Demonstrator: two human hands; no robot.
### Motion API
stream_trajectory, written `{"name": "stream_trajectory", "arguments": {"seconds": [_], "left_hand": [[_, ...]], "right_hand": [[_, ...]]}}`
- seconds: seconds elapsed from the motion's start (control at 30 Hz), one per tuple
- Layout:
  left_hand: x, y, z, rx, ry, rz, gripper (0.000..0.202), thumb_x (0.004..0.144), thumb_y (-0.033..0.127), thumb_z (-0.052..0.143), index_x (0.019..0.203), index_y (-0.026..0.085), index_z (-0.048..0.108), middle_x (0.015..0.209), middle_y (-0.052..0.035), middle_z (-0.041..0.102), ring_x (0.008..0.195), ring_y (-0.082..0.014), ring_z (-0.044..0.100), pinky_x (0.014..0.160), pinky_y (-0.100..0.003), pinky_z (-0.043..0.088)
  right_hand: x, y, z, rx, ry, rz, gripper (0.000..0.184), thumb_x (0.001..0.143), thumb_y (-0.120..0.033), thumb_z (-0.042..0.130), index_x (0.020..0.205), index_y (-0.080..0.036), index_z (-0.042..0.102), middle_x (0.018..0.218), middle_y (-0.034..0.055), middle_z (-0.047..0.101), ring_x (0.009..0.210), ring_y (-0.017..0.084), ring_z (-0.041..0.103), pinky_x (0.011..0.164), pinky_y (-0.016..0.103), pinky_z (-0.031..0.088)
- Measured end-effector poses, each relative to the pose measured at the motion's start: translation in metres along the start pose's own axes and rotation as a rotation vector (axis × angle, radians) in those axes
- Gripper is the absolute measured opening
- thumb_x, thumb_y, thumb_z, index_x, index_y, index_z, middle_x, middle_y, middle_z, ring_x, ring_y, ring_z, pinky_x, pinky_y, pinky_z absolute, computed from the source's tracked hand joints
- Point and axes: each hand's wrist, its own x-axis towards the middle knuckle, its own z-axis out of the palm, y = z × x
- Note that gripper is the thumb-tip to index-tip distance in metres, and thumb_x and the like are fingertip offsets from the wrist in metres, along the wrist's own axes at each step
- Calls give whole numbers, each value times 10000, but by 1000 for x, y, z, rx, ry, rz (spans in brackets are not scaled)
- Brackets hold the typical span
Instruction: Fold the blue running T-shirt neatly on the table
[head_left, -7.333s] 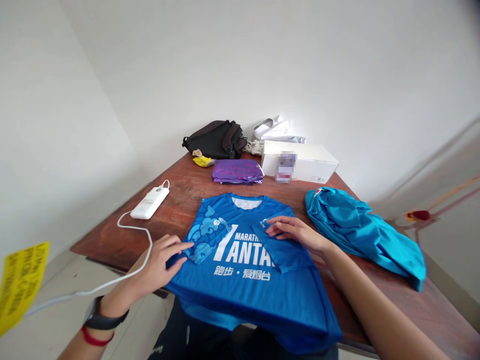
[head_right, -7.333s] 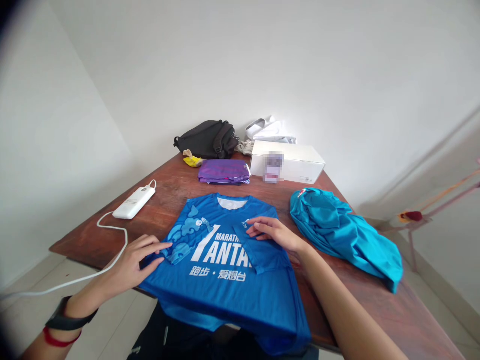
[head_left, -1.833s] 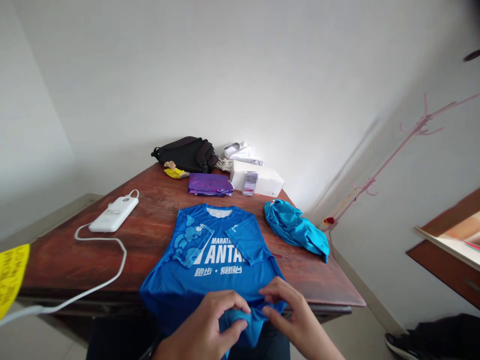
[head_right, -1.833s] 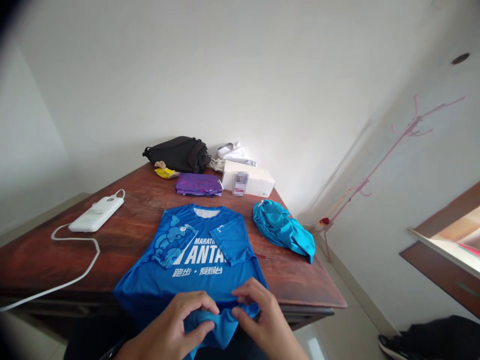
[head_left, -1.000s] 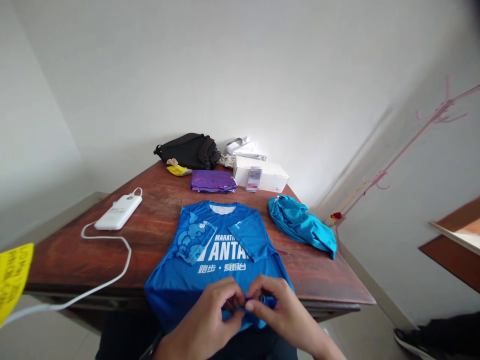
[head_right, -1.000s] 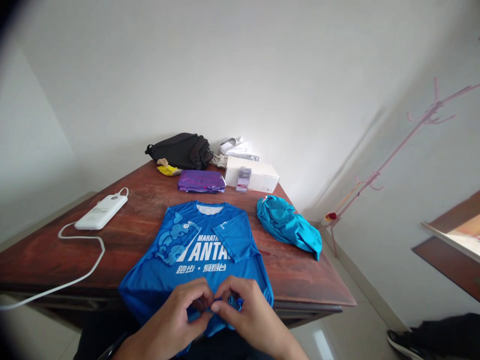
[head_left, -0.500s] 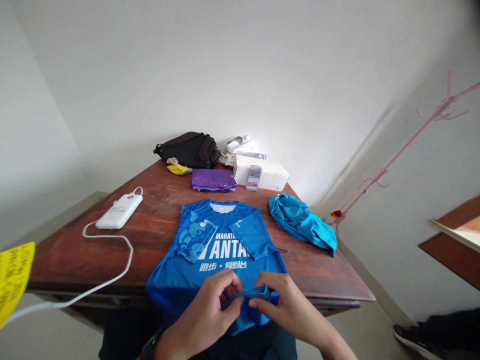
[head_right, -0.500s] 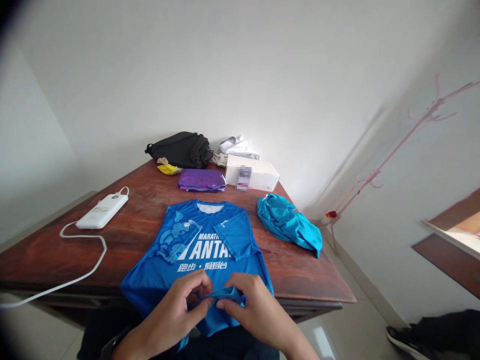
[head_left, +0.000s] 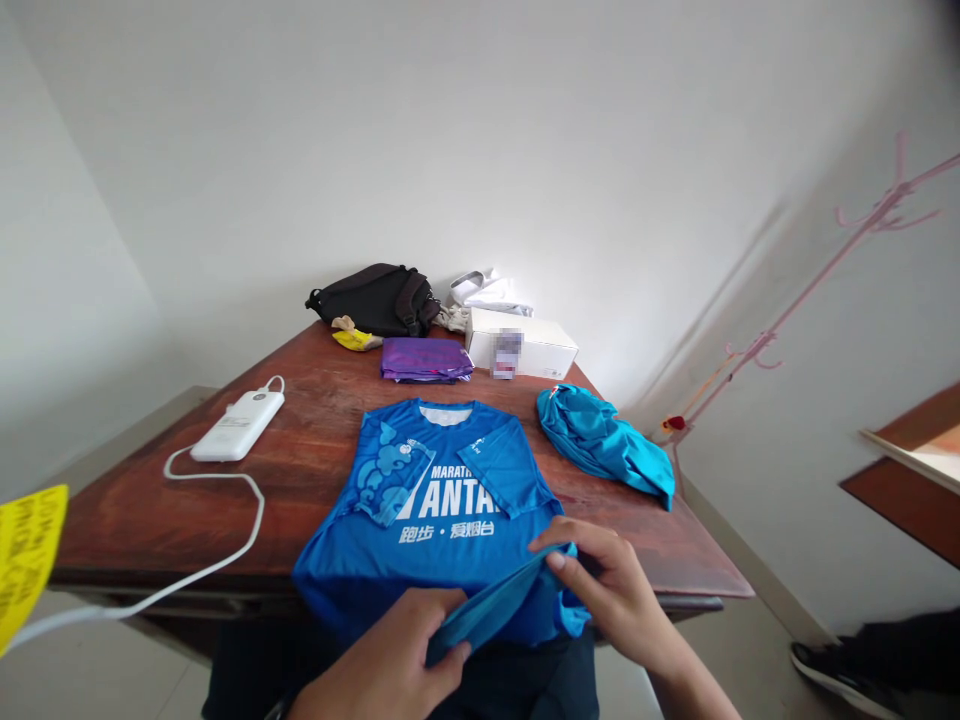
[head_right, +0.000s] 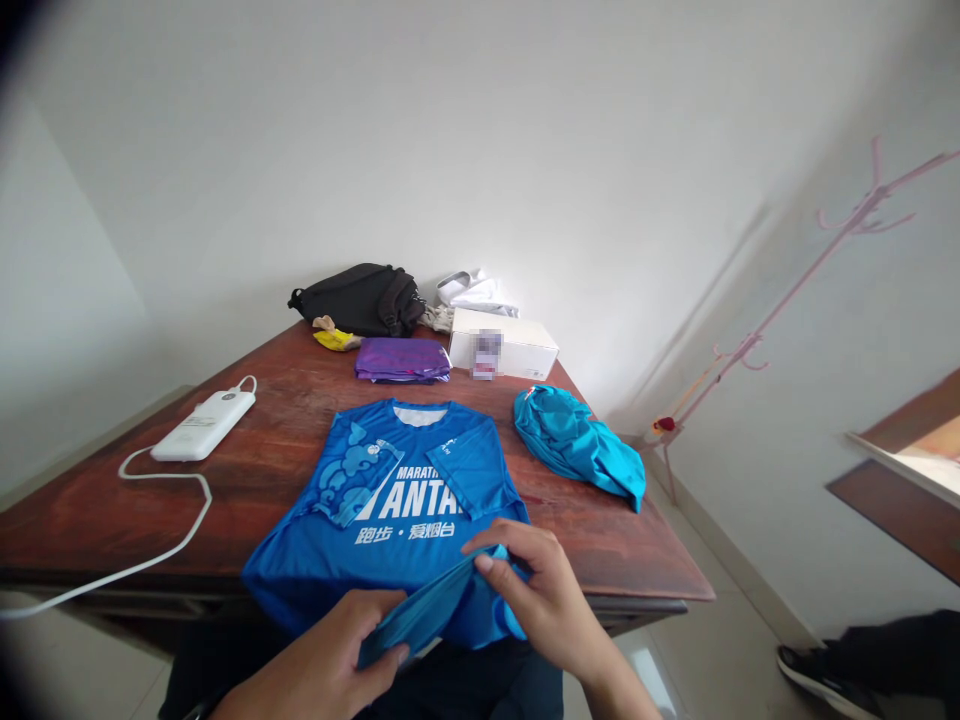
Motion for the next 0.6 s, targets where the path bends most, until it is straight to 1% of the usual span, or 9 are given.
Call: {"name": "stream_trajectory", "arguments": {"seconds": [0.1,0.2,0.27,0.33,0.43,0.5,0.6], "left_hand": [[-9,-19,-4,28,5,-66,436,882,381,667,1305,274,666,1288,-79,689,1194,-280,623,1076,-376,451],[-18,-35,-16,62,53,-97,464,865,445,690,1298,280,675,1282,-77,696,1199,-285,624,1087,-396,447],[-25,-44,-29,82,92,-116,478,840,472,715,1278,283,688,1259,-69,708,1173,-283,639,1071,-390,461],[-32,-53,-44,119,122,-135,491,820,493,733,1260,278,700,1244,-67,715,1155,-285,650,1057,-384,472],[-43,-67,-66,187,192,-160,536,788,546,749,1242,262,715,1230,-78,721,1142,-305,656,1047,-391,478],[-51,-74,-80,204,235,-178,542,773,568,753,1212,251,731,1193,-75,737,1113,-312,664,1023,-385,494],[-58,-76,-98,166,225,-186,448,792,560,739,1119,255,763,1122,-41,761,1047,-289,676,963,-341,526]], "right_hand": [[-2,5,-10,14,148,23,326,944,-479,627,926,-202,798,874,81,757,796,230,684,727,302,539],[-4,17,-24,34,269,66,356,913,-508,657,903,-185,806,872,96,755,794,249,688,723,320,554],[-7,27,-34,70,352,85,362,878,-524,693,892,-181,808,842,102,751,799,263,691,722,333,564],[-9,35,-44,139,448,91,359,835,-536,737,878,-186,807,814,101,744,784,265,688,687,333,567],[-14,45,-60,292,585,93,316,794,-515,788,877,-211,802,861,94,748,763,237,680,640,311,555],[-20,50,-71,368,638,104,298,762,-499,821,871,-223,800,851,84,743,725,220,672,616,303,549],[-30,56,-86,398,680,130,303,732,-491,842,871,-226,797,802,76,736,672,217,666,579,309,548]]}}
